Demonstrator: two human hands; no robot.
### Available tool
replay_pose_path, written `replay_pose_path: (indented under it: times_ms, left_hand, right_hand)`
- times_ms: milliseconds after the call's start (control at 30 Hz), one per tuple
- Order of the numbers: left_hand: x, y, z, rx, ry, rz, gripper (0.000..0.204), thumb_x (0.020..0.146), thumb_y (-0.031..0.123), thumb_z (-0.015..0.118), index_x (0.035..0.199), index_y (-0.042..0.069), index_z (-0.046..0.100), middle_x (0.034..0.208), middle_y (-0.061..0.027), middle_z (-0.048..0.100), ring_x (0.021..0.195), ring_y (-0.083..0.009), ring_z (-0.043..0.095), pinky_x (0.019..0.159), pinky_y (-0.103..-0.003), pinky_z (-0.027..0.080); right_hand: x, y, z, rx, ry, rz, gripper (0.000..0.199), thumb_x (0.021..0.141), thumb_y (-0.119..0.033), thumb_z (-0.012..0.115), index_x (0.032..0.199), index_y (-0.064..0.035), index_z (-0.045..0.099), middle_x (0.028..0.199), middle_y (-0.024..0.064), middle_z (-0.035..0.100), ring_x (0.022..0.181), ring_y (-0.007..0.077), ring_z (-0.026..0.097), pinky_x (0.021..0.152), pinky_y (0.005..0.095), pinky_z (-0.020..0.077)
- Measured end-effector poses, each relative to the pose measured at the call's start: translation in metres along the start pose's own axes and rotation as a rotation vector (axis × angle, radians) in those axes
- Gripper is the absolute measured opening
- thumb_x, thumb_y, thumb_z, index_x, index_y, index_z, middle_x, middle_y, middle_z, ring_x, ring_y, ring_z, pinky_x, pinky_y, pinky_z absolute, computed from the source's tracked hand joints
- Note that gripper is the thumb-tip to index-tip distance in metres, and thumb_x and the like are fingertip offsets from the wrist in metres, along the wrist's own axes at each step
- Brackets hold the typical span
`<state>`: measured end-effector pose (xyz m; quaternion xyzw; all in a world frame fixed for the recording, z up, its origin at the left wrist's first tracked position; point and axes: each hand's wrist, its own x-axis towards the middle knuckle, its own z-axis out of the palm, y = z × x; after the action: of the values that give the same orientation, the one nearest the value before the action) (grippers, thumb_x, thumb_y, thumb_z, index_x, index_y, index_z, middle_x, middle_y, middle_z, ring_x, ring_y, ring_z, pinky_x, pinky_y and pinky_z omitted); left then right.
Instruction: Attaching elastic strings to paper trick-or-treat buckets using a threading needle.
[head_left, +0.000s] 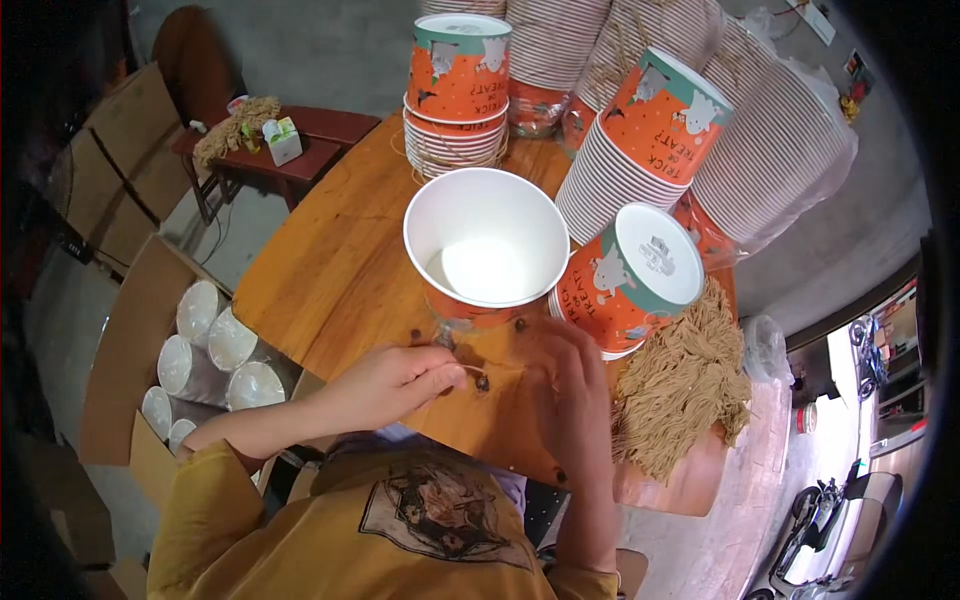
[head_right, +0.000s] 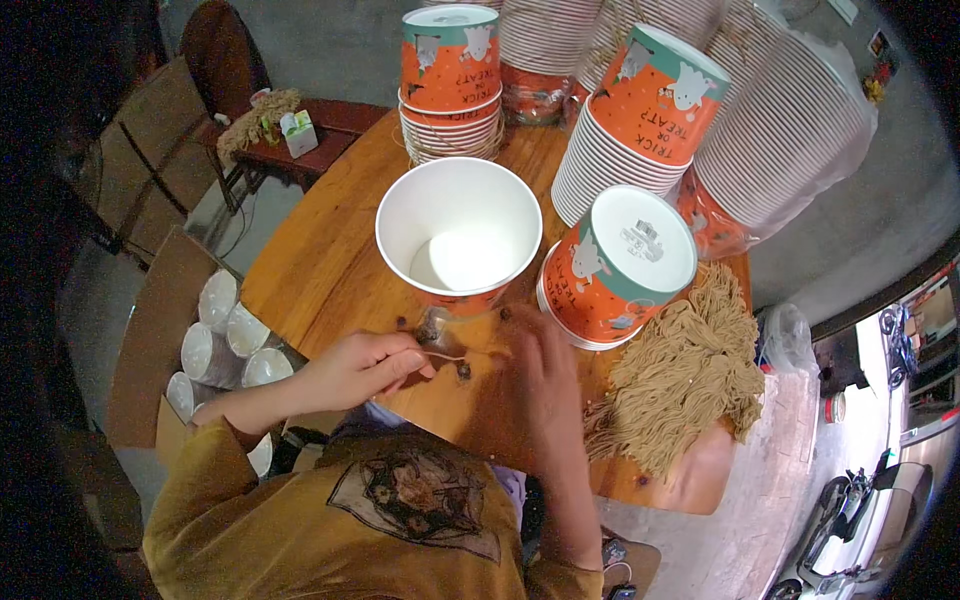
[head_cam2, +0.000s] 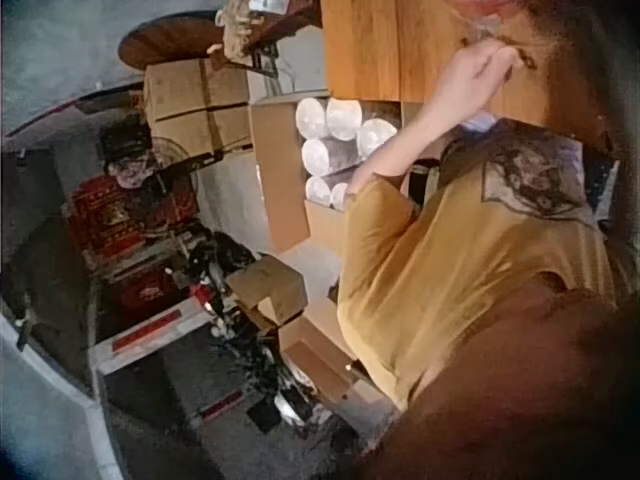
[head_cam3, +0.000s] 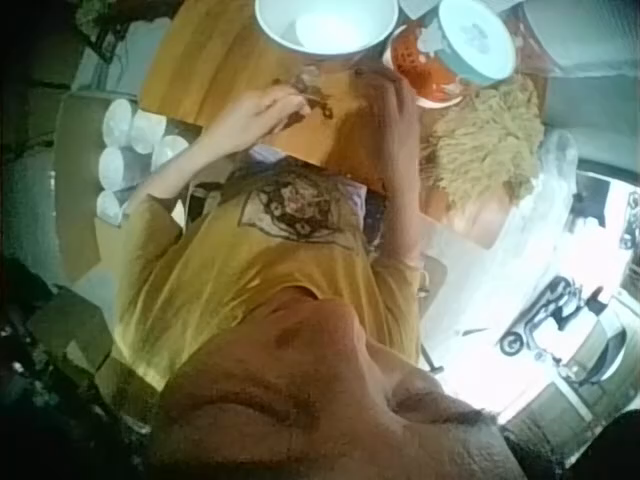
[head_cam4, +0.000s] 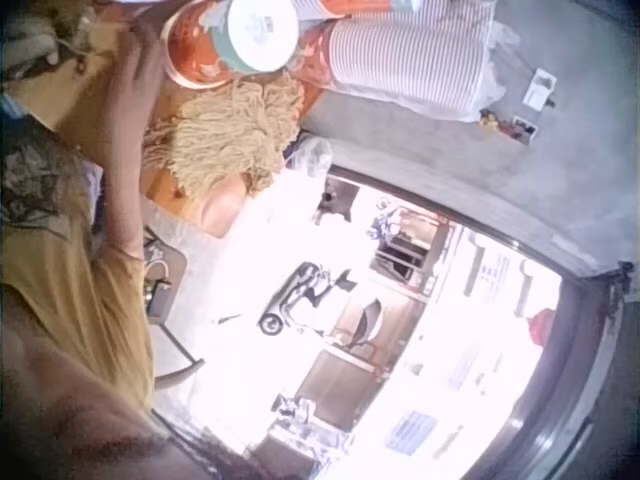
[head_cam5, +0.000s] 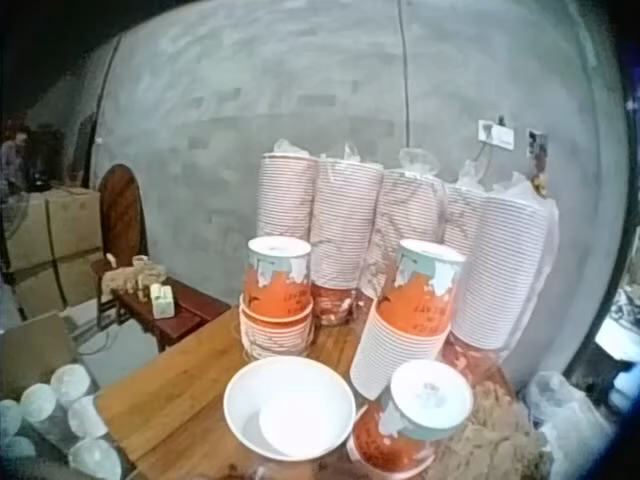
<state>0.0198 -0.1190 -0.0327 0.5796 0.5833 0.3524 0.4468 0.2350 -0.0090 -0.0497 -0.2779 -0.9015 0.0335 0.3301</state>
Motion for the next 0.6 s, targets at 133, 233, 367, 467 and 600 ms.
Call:
replay_pose_path:
  times_ms: [133,233,367,467,600]
  left_hand:
    - [0.011,0.012,0.001,0.058,-0.062,-0.013,0.042,0.101,0.041,0.043,0.089,0.006,0.064,0.06,-0.0012,0.055,0.054,-0.0129,0.054,0.055,-0.029,0.044]
    - [0.017,0.018,-0.005,-0.074,-0.128,-0.19,0.042,0.103,0.037,0.044,0.084,0.005,0.063,0.058,0.0023,0.053,0.052,-0.0064,0.049,0.049,-0.023,0.038]
    - [0.019,0.021,-0.01,-0.128,-0.199,-0.212,0.045,0.103,0.04,0.044,0.083,0.004,0.063,0.059,0.0021,0.054,0.053,-0.0062,0.051,0.049,-0.023,0.038]
    - [0.021,0.018,-0.012,-0.252,-0.232,-0.211,0.047,0.103,0.039,0.043,0.083,0.002,0.063,0.06,0.0012,0.055,0.054,-0.006,0.051,0.051,-0.022,0.039]
    - [0.024,0.013,-0.01,0.076,0.154,0.188,0.032,0.098,0.031,0.053,0.085,0.004,0.063,0.067,-0.005,0.057,0.06,-0.0176,0.055,0.056,-0.029,0.044]
  right_hand:
    - [0.009,-0.041,0.013,0.744,-0.116,0.036,0.027,0.091,-0.004,0.056,0.117,0.0002,0.054,0.124,0.0199,0.055,0.12,0.0389,0.049,0.099,0.0407,0.0444]
    - [0.004,-0.049,0.016,0.679,-0.097,0.187,0.023,0.09,-0.003,0.056,0.113,-0.0008,0.056,0.111,0.0191,0.057,0.104,0.0359,0.057,0.085,0.0384,0.0502]
    - [0.002,-0.048,0.012,0.633,-0.085,0.314,0.012,0.089,-0.005,0.061,0.1,-0.0016,0.059,0.09,0.0146,0.058,0.075,0.0325,0.061,0.067,0.0368,0.0515]
    - [0.003,-0.049,0.011,0.615,-0.044,0.339,0.008,0.086,-0.006,0.065,0.091,-0.0022,0.06,0.078,0.0111,0.058,0.064,0.0246,0.059,0.06,0.0324,0.0488]
    - [-0.001,-0.042,0.024,0.689,0.098,0.579,0.009,0.084,-0.005,0.067,0.088,-0.0024,0.059,0.07,0.0069,0.056,0.061,0.0142,0.054,0.057,0.0288,0.0459]
